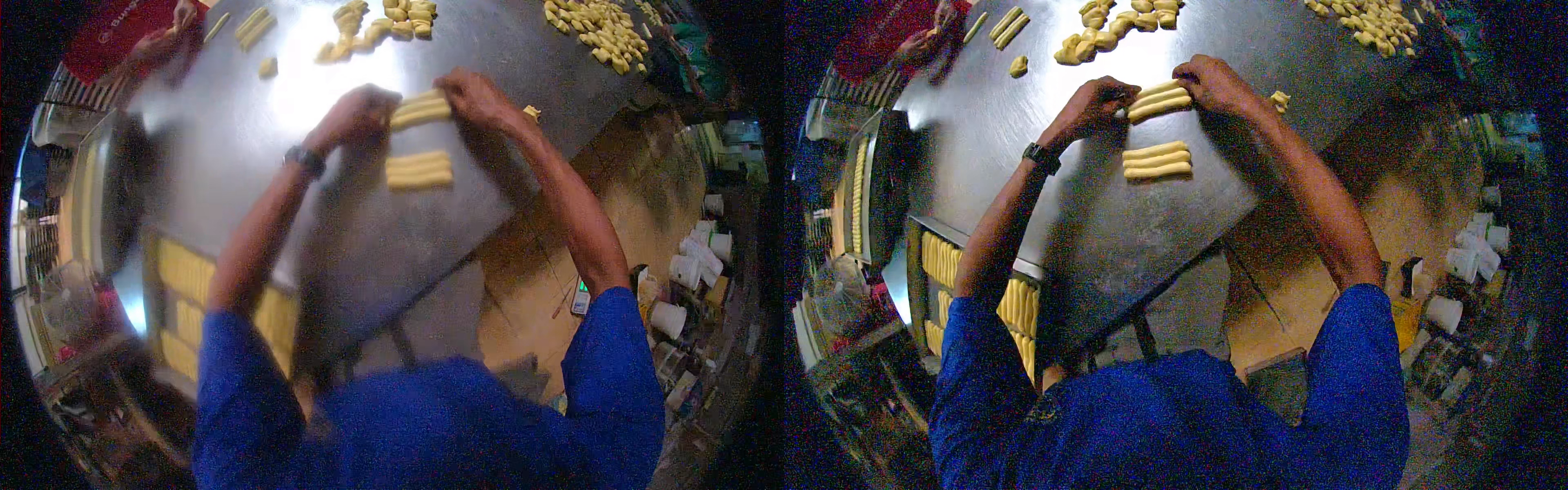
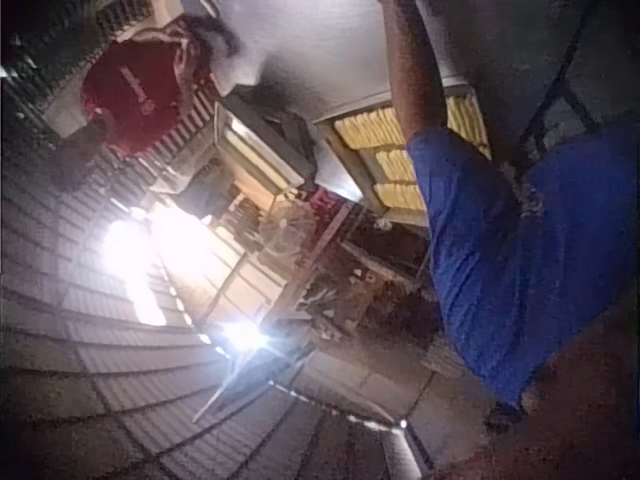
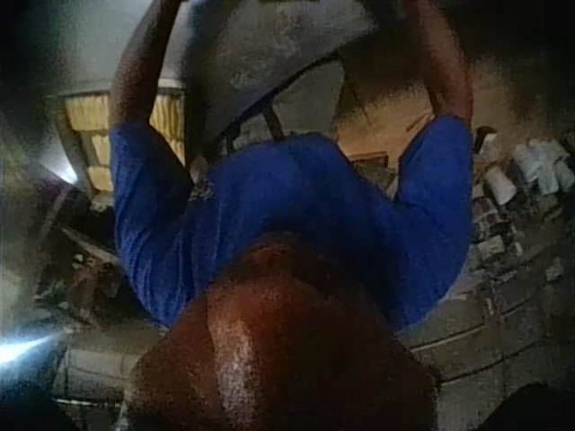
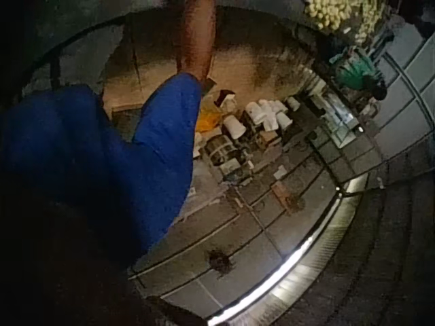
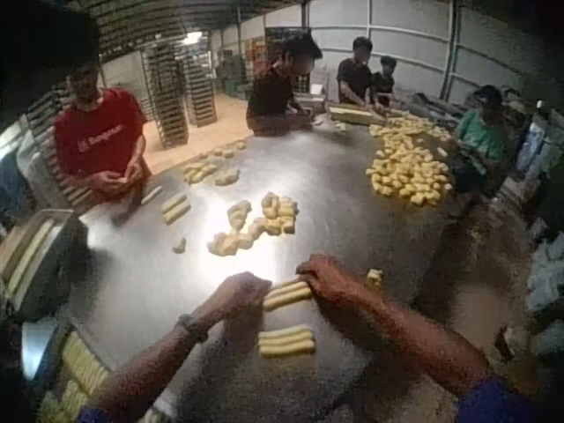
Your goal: Shaping dough into long strips and arranging them on a baking tray.
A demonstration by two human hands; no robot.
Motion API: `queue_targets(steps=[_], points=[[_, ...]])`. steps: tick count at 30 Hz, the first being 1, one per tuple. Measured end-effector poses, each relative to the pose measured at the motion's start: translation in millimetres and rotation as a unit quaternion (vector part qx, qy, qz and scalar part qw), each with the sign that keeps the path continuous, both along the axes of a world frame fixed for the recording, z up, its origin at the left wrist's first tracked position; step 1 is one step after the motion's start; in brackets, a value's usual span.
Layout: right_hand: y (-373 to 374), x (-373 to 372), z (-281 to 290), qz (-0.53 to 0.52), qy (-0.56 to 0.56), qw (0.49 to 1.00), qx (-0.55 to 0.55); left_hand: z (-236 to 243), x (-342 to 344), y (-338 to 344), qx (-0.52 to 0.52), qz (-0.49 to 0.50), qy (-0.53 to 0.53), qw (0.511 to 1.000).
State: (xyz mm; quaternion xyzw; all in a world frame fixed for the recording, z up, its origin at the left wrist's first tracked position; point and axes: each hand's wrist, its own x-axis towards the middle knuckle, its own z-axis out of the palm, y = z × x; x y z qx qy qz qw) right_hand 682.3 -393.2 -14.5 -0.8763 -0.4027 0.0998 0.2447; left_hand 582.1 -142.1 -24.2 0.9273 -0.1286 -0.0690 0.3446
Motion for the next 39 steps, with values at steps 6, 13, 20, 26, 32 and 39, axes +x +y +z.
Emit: queue_targets(steps=[6, 13, 20, 26, 32, 39], points=[[-13.0, -10.0, -3.4, 0.099, -0.056, 0.993, -0.009, -3.0, -33.3, -15.2, 0.173, -0.045, -0.086, 0.98], [6.2, -20.9, 22.5, 0.086, -0.045, 0.987, -0.128, -0.4, -24.0, -19.2, 0.07, 0.049, -0.113, 0.99], [-2.7, 0.3, 0.1, 0.018, 0.145, 0.987, -0.06, -27.7, -24.0, -26.5, -0.057, 0.108, -0.073, 0.99], [8.6, -2.3, 14.0, -0.061, 0.158, 0.984, 0.064, -35.4, -20.3, -16.9, -0.185, 0.15, -0.155, 0.959], [55.9, -70.8, 134.2, 0.08, 0.176, 0.981, 0.028, 13.3, -116.7, -10.4, -0.487, 0.264, -0.094, 0.827], [160.8, -194.6, 208.1, 0.207, 0.236, 0.948, 0.058, 82.1, -282.0, 18.4, -0.708, 0.285, -0.127, 0.633]])
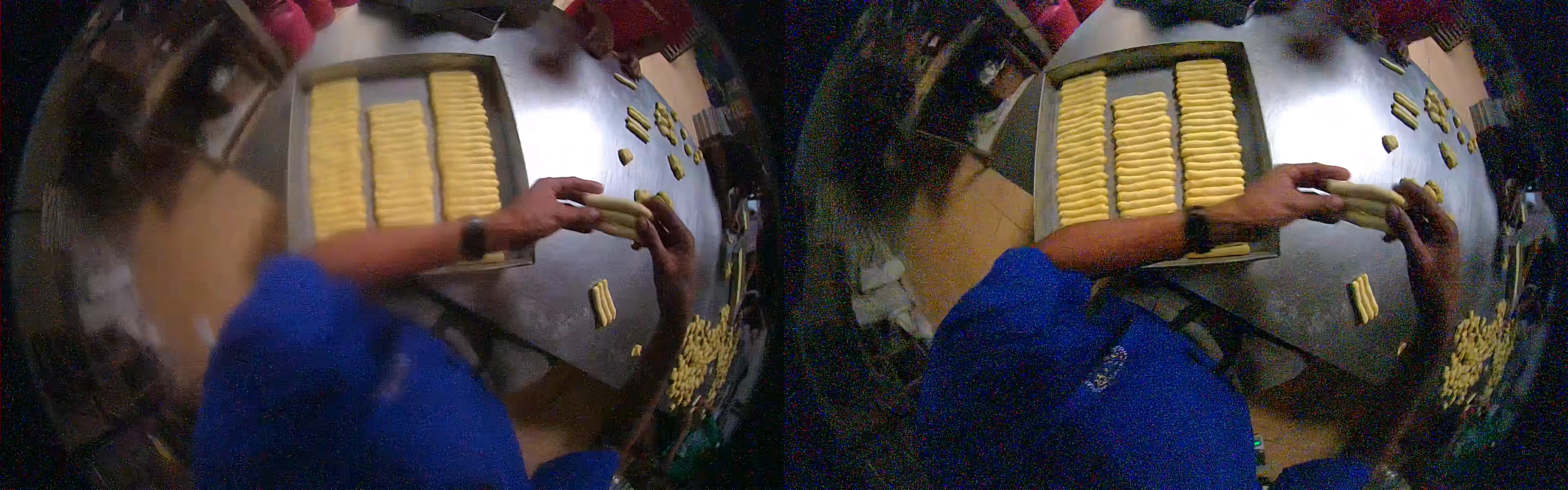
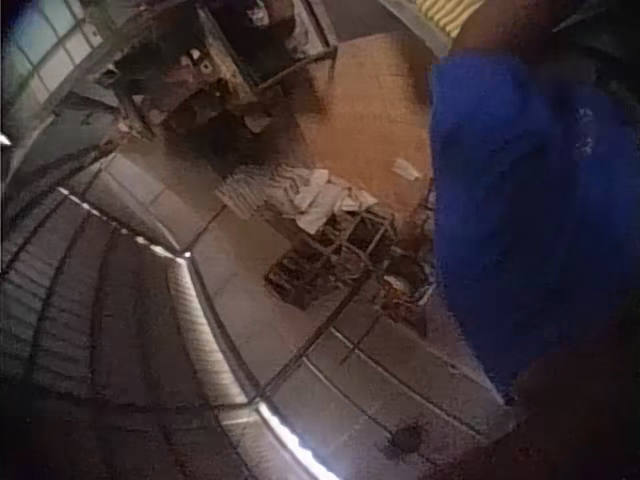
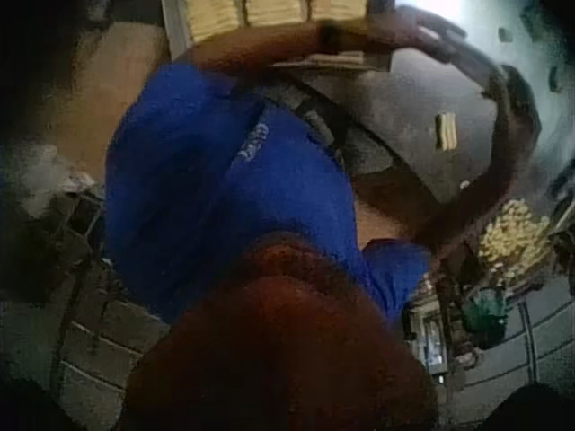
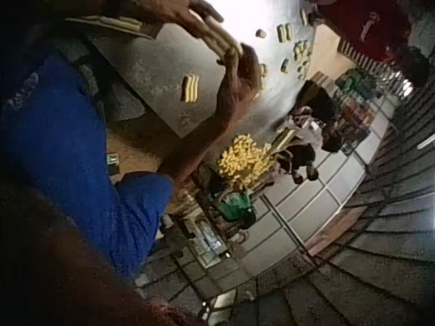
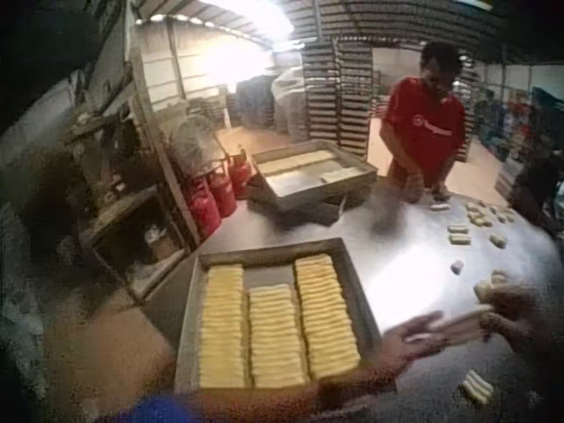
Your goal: Shaping dough into long strips and arranging them on a baking tray.
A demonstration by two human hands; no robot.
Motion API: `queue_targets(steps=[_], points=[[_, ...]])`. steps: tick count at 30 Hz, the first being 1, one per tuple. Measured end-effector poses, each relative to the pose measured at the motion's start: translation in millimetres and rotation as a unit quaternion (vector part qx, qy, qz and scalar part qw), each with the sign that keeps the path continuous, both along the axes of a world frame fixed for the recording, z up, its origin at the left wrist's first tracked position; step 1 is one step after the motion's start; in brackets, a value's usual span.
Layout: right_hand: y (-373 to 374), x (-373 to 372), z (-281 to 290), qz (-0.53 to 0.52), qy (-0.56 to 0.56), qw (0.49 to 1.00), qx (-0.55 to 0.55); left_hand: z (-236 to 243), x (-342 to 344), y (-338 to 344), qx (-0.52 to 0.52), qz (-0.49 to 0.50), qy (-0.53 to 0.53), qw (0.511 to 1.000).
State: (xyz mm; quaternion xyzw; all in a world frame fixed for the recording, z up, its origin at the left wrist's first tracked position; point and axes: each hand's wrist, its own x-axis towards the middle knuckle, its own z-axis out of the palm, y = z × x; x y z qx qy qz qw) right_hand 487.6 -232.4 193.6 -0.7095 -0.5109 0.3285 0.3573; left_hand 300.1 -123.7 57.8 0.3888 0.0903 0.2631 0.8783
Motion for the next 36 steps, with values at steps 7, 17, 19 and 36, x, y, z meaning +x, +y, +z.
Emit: queue_targets(steps=[7, 17, 19, 36], points=[[114.3, -110.7, -24.6, 0.116, 0.115, 0.986, 0.032, 30.0, -157.2, 59.9, 0.132, 0.174, 0.126, 0.968], [278.8, -191.7, -102.1, 0.238, 0.161, 0.958, 0.004, -7.7, -273.1, 190.9, 0.341, 0.274, 0.339, 0.833], [302.4, -197.1, -121.5, 0.245, 0.112, 0.963, -0.018, -22.6, -276.6, 209.2, 0.356, 0.277, 0.38, 0.807], [337.7, -210.4, -201.2, 0.247, -0.201, 0.945, 0.08, -78.6, -265.1, 235.2, 0.539, 0.266, 0.48, 0.639]])
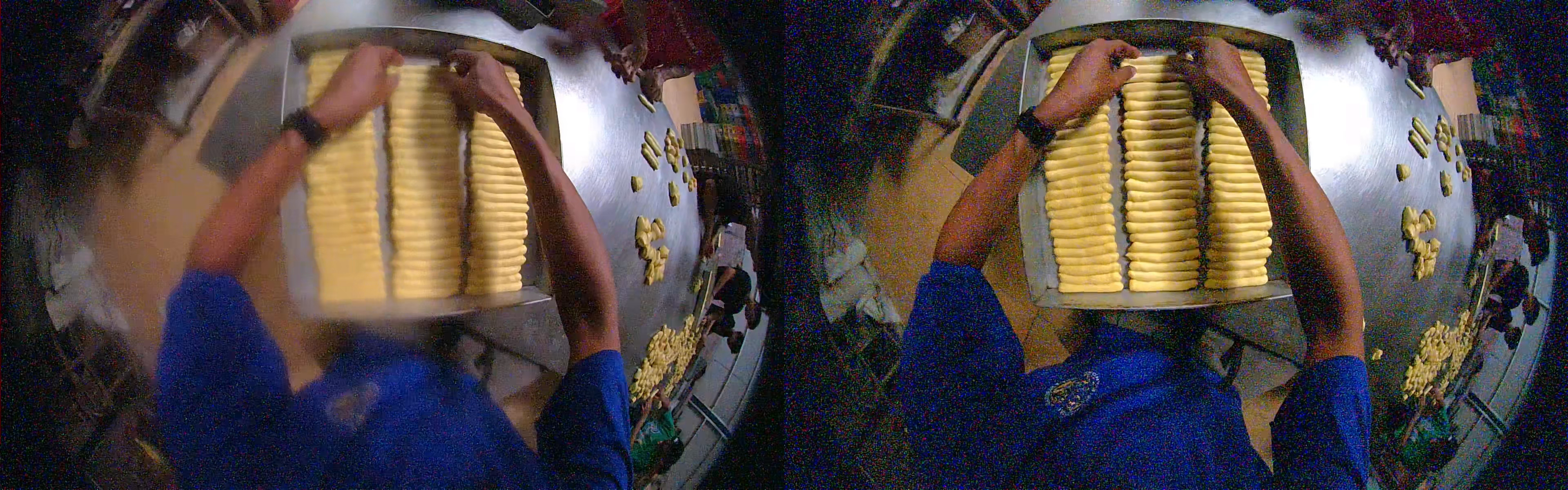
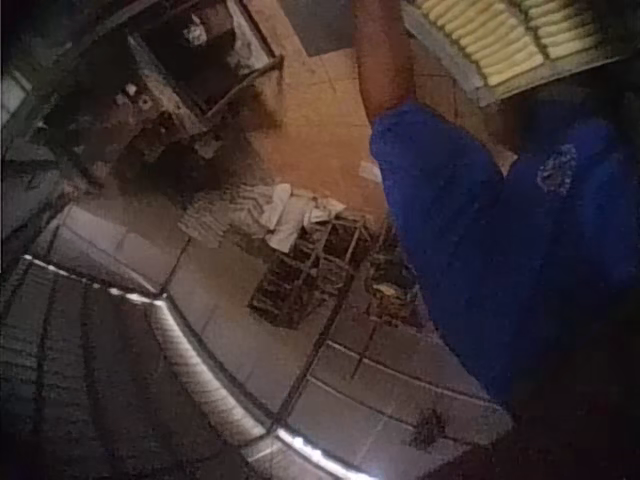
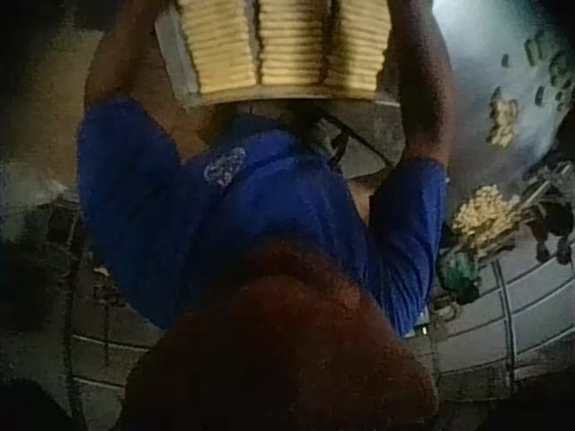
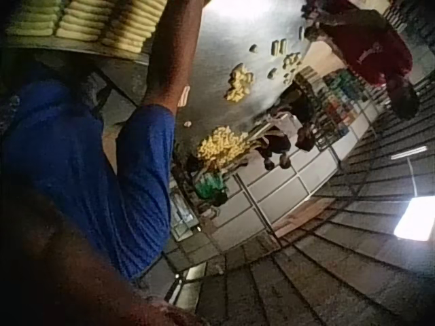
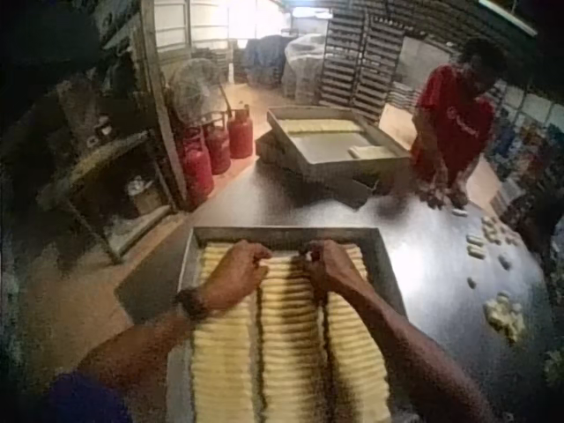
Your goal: Shaping dough into long strips and arranging them on a baking tray.
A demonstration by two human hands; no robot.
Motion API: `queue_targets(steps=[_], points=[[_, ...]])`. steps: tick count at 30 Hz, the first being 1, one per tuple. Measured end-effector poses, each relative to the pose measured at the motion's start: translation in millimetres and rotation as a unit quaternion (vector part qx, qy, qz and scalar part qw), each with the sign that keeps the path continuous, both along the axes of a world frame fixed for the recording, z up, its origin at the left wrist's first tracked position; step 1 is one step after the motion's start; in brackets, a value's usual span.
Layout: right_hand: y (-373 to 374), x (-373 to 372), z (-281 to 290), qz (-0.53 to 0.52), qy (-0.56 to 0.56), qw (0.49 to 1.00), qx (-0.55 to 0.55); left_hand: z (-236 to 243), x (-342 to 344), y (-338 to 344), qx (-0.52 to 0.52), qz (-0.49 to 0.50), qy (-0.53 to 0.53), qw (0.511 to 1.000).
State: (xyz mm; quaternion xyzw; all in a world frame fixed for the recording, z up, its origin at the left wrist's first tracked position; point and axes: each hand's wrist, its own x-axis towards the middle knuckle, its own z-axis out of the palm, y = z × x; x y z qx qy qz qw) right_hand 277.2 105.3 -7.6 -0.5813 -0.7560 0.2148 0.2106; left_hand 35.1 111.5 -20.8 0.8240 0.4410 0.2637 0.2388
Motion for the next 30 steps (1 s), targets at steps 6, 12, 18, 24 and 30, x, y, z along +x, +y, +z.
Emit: queue_targets(steps=[6, 12, 18, 24, 30], points=[[-3.6, -3.5, 6.2, 0.014, -0.093, 0.996, 0.002, 12.5, 0.8, -3.6, 0.014, -0.03, 0.116, 0.993], [-46.8, 7.5, 4.1, 0.084, -0.215, 0.947, 0.224, 25.9, 1.8, -18.1, -0.075, 0.0, 0.031, 0.997], [-60.6, 16.8, -15.3, 0.106, -0.22, 0.96, 0.135, -4.7, 5.3, -10.9, -0.376, 0.041, -0.201, 0.903], [-42.8, 22.5, -16.6, 0.136, -0.349, 0.922, 0.096, 3.9, 1.7, -17.2, -0.284, 0.011, -0.09, 0.954], [-71.9, 19.6, -25.0, 0.108, -0.26, 0.95, 0.137, 12.5, 13.4, -57.8, 0.072, -0.061, 0.351, 0.931]])
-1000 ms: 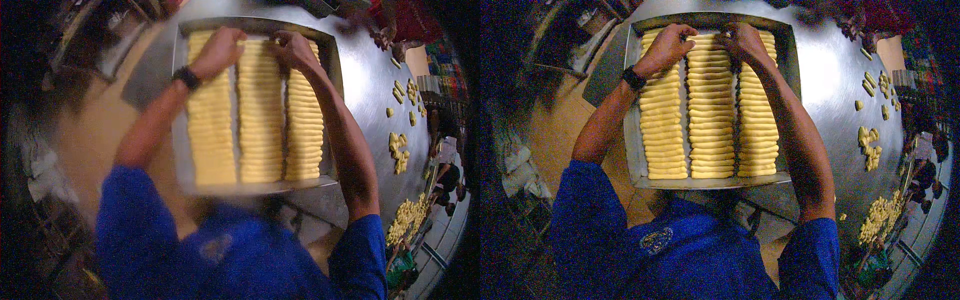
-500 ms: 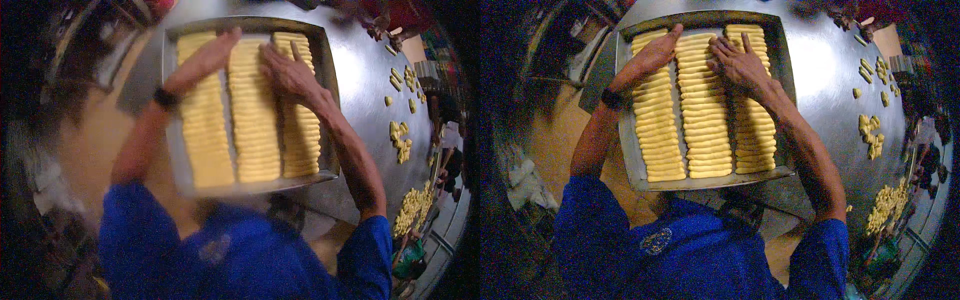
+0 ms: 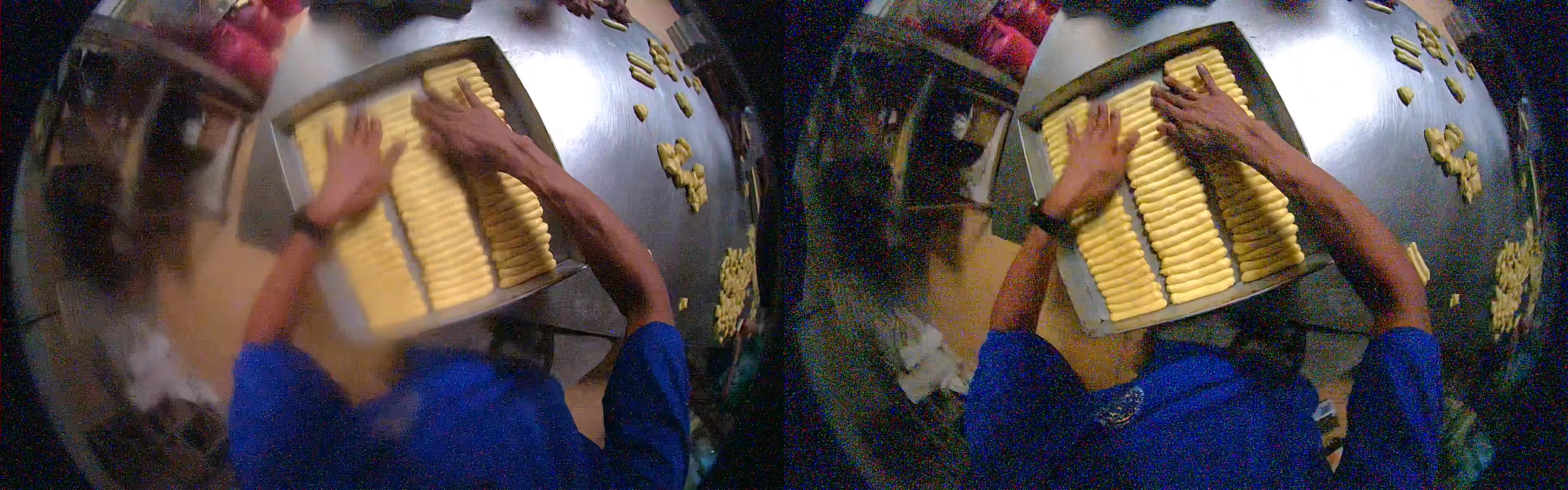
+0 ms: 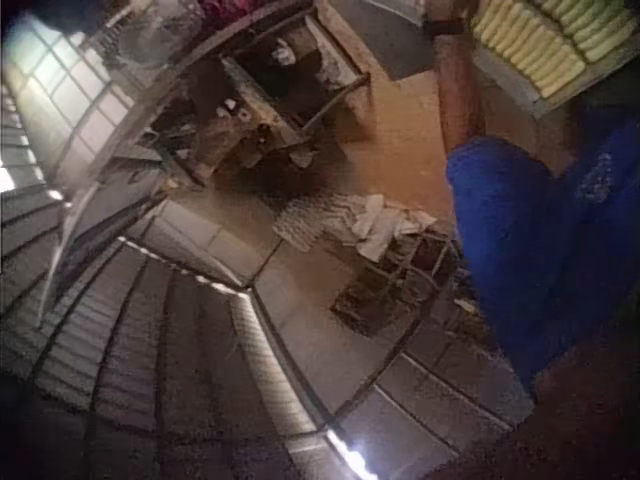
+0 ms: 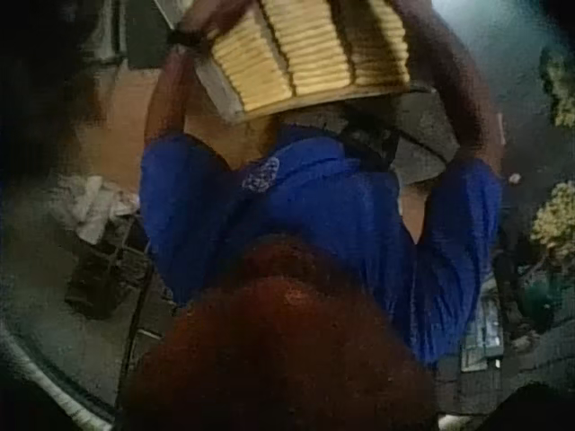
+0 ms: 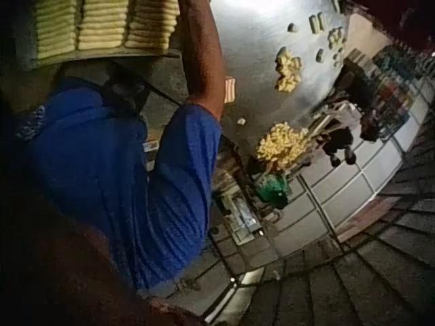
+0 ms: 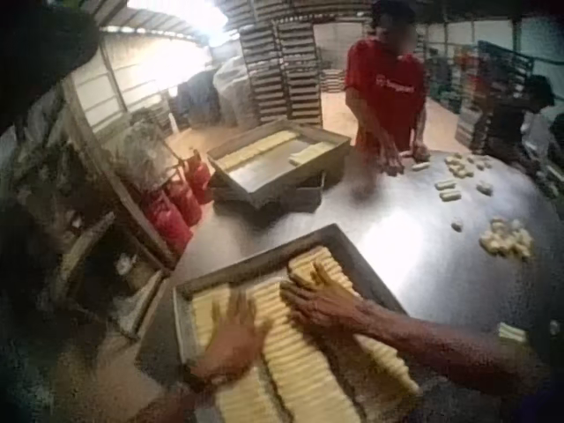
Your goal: Shaping dough into long strips and arranging them on a baking tray.
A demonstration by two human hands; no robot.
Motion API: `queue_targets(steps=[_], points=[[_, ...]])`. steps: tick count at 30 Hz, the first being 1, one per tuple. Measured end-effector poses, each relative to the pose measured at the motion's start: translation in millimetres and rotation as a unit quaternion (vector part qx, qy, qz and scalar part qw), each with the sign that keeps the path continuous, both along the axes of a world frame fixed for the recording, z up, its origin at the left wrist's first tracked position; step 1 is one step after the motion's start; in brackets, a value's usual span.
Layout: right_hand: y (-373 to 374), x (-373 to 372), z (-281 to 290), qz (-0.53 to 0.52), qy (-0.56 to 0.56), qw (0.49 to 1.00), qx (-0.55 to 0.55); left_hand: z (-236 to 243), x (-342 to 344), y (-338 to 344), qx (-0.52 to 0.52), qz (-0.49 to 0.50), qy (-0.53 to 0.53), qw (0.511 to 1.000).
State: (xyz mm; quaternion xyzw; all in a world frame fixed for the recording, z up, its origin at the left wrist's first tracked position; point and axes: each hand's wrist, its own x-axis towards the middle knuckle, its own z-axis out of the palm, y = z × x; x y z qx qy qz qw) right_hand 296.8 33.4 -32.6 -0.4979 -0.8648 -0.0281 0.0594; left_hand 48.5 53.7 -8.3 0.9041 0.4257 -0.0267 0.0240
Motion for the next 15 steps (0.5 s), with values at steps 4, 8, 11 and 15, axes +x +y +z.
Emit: queue_targets(steps=[4, 8, 11, 15], points=[[-7.9, -4.5, 4.4, -0.026, 0.024, 0.999, -0.008, 12.7, 1.9, 0.3, 0.02, 0.007, -0.072, 0.997], [-28.8, -9.5, 21.0, -0.03, 0.077, 0.997, -0.008, 12.7, 14.4, 35.8, 0.14, -0.037, -0.204, 0.968], [-66.7, -8.7, 37.7, -0.046, 0.121, 0.991, -0.026, -5.6, 23.2, 61.8, 0.012, -0.03, -0.156, 0.987], [-130.6, -3.0, 59.3, -0.09, 0.18, 0.978, -0.048, -26.0, 19.6, 78.5, 0.045, -0.001, -0.266, 0.963]])
